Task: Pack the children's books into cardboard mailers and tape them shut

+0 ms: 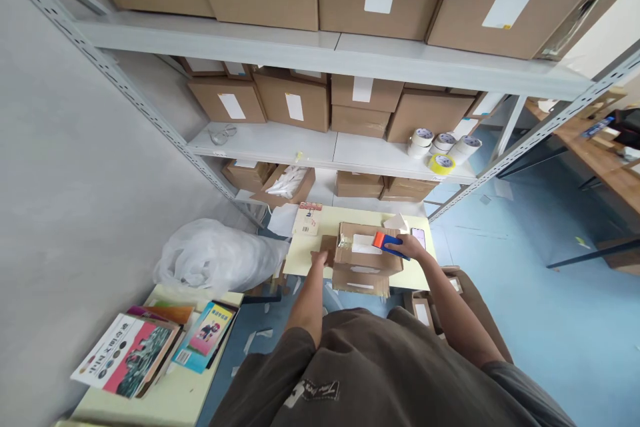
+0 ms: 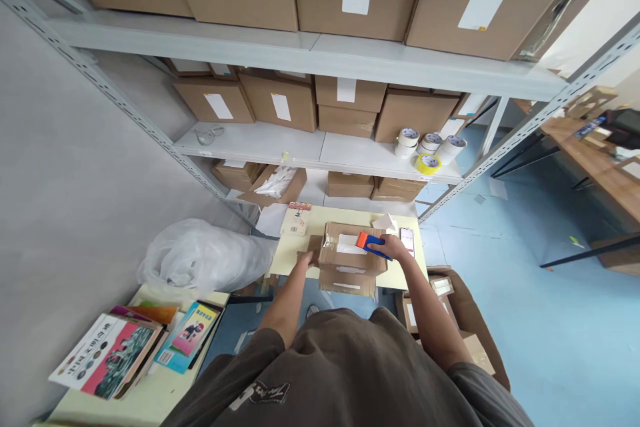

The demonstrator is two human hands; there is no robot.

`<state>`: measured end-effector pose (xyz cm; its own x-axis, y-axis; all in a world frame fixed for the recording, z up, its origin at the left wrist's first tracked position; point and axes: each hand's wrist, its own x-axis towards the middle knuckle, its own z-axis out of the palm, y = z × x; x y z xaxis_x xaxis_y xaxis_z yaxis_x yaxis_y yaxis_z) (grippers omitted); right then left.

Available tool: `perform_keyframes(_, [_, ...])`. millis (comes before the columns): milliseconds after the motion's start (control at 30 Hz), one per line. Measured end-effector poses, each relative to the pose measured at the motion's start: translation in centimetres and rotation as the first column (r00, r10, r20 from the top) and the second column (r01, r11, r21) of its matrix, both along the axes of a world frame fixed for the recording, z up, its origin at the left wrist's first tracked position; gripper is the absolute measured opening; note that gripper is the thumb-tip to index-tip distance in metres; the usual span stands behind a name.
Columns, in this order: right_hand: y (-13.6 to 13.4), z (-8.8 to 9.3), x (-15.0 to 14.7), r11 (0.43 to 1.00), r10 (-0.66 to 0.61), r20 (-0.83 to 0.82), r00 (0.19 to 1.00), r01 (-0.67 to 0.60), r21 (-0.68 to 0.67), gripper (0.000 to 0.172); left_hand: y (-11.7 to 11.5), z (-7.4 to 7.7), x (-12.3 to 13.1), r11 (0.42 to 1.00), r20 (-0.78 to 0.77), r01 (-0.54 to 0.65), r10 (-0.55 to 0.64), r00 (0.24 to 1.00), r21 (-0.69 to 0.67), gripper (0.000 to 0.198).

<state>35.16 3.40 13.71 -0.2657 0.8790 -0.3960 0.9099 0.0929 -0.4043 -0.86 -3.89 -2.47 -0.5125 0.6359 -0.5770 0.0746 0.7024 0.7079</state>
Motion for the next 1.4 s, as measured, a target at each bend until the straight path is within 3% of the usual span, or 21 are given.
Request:
perform_keyframes(133, [0.2,0.3,0.0,0.999,-0.021,-0.011,1.0,0.021,0.024,0.059,-0.5,1.3,0.2,0.998,-0.129,0.057,-0.053,0.99,0.025,0.038])
perform_keyframes(200, [0.3,0.5,0.0,0.999,-0.011,0.009,1.0,0.011,0.04,0.061,0.2,2.2,1.1,0.975,-0.198,0.203,-0.182,0.963,0.091,0.039])
perform_keyframes(267, [0.3,0.7,0.0,0.998,-0.005,0.033,0.999,0.003,0.057,0.062,1.0,3.0,2.3,0.917,-0.269,0.384,-0.344,0.9,0.113,0.047])
perform_keyframes(367, [0.5,1.0,0.2,0.998,0.007,0.042,0.999,-0.01,0.061,0.061,1.8,3.6,3.8,0.858,-0.321,0.514,-0.483,0.815,0.014,0.057])
perform_keyframes(667, [1.4,0.1,2.4,0.997,0.073,-0.004,0.997,-0.073,-0.002,0.064,1.2,3.4,5.3,0.887,-0.442,0.455,-0.442,0.781,-0.083,0.057])
perform_keyframes(867, [2.6,-1.0,4.7,0.998,0.047,-0.028,0.998,-0.048,-0.036,0.065,1.6,2.9,5.2,0.911,-0.398,0.411,-0.377,0.836,0.0,0.05])
perform_keyframes(1000, [3.3,-1.5,8.1,1.0,0.023,0.028,0.999,-0.022,-0.011,0.067,1.7,2.5,5.0,0.919,-0.387,0.394,-0.368,0.846,-0.011,0.052])
perform_keyframes(1267, [3.2,-0.4,16.8,0.996,-0.074,0.076,0.994,0.077,-0.035,0.064,2.1,1.6,5.1,0.882,-0.485,0.457,-0.452,0.749,-0.116,0.065])
perform_keyframes(1400, [3.2,0.0,19.5,0.996,-0.075,0.111,0.991,0.079,-0.031,0.059,2.2,1.6,5.1,0.879,-0.506,0.453,-0.463,0.728,-0.152,0.066])
